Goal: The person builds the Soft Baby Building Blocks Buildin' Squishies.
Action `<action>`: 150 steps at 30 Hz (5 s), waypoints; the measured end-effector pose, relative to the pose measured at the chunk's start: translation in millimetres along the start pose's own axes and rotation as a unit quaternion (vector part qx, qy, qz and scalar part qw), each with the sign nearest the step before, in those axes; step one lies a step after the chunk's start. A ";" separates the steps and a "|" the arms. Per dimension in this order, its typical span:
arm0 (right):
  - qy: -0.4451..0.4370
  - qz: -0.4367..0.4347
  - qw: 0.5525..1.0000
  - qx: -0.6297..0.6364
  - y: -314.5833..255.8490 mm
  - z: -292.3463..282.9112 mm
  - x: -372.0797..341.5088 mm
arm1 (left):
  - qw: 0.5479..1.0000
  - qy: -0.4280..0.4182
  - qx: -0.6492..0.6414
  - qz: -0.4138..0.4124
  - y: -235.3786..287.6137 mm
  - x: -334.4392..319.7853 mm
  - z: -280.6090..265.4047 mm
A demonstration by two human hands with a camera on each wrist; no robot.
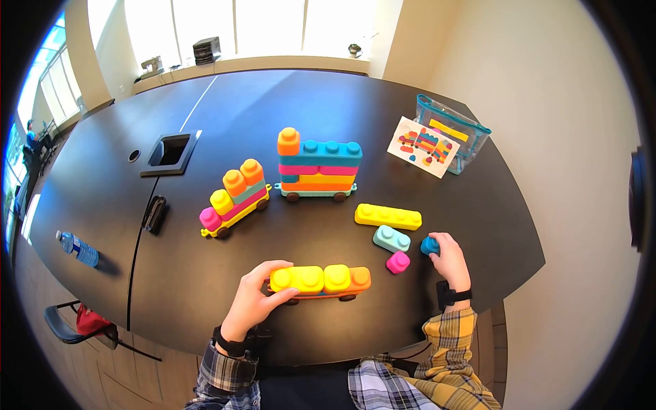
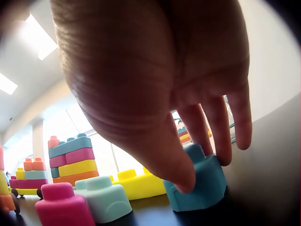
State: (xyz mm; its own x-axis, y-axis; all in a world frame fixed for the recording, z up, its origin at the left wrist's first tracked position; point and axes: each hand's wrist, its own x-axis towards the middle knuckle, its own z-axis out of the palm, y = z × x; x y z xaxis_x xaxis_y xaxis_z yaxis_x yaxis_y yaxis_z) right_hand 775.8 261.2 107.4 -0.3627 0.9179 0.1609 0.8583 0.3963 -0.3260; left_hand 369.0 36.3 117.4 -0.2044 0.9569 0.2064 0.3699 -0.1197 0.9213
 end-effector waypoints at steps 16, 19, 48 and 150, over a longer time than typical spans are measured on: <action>-0.080 -0.180 0.900 0.389 -131.8 -25.8 -23.2 | 1.000 -0.004 -0.003 -0.004 -1.5 -0.1 0.8; -0.098 -0.221 0.891 0.384 -140.1 -17.6 -23.5 | 1.000 -0.001 0.004 0.004 -0.7 0.0 0.2; -0.097 -0.257 0.874 0.402 -135.9 14.0 -27.3 | 1.000 -0.004 -0.016 -0.009 -3.0 -1.2 -2.0; 0.104 -0.117 0.883 0.443 -115.1 19.4 -17.1 | 0.997 0.052 -0.058 0.026 1.8 -13.5 -4.4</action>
State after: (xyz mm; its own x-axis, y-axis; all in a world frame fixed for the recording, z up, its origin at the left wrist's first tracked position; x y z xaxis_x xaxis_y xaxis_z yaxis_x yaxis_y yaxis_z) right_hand 676.3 200.2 124.1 -0.3383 0.8218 0.4585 0.1137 0.5194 -0.8470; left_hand 368.5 21.9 117.7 -0.2829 0.9167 0.2822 0.2755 -0.2041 0.9394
